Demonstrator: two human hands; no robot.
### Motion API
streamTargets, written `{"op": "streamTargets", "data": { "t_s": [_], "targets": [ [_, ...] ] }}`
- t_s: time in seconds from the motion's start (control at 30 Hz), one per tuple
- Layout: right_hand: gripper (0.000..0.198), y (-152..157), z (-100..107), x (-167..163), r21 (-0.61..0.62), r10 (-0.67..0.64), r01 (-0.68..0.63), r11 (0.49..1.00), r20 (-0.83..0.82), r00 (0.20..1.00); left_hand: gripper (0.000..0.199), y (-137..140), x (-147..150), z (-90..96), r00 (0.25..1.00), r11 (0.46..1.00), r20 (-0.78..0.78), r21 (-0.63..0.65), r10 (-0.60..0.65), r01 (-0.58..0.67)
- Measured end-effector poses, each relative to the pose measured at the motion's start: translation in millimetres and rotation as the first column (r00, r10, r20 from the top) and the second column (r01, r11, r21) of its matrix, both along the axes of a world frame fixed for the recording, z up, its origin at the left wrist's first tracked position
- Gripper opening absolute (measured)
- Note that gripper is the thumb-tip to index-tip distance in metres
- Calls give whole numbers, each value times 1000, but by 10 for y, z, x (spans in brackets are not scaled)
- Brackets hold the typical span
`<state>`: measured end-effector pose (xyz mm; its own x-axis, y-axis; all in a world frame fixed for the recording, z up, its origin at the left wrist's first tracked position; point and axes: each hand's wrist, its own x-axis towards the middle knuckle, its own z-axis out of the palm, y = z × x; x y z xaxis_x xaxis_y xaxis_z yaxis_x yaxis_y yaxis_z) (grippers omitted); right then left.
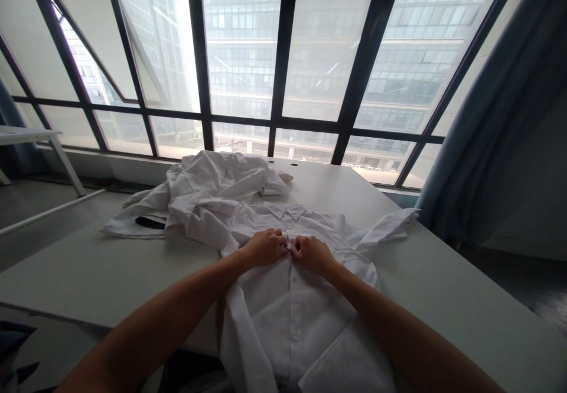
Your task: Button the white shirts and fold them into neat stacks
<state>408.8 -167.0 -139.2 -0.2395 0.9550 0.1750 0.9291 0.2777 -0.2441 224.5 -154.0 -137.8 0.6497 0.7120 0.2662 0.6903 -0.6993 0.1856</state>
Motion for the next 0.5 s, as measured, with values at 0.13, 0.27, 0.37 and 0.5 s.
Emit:
{"op": "streamTargets", "data": {
  "t_s": [0.13, 0.27, 0.37, 0.5],
  "targets": [
    [17, 9, 65, 32, 27, 105, -103, 994, -121, 987, 22, 19, 37, -18, 998, 1000, 50, 2, 30, -31],
    [15, 54, 42, 100, 8, 210, -230, 973, -438, 874, 20, 5, 69, -19, 994, 999, 98, -10, 48, -47],
    [17, 122, -43, 159, -115, 148, -261, 958, -583, 799, 19, -9, 73, -11, 994, 999, 105, 21, 29, -31],
    [18, 196, -123, 204, -241, 88, -279, 930, -589, 803, 23, -30, 79, -9, 997, 997, 76, 70, 12, -17]
  ]
}}
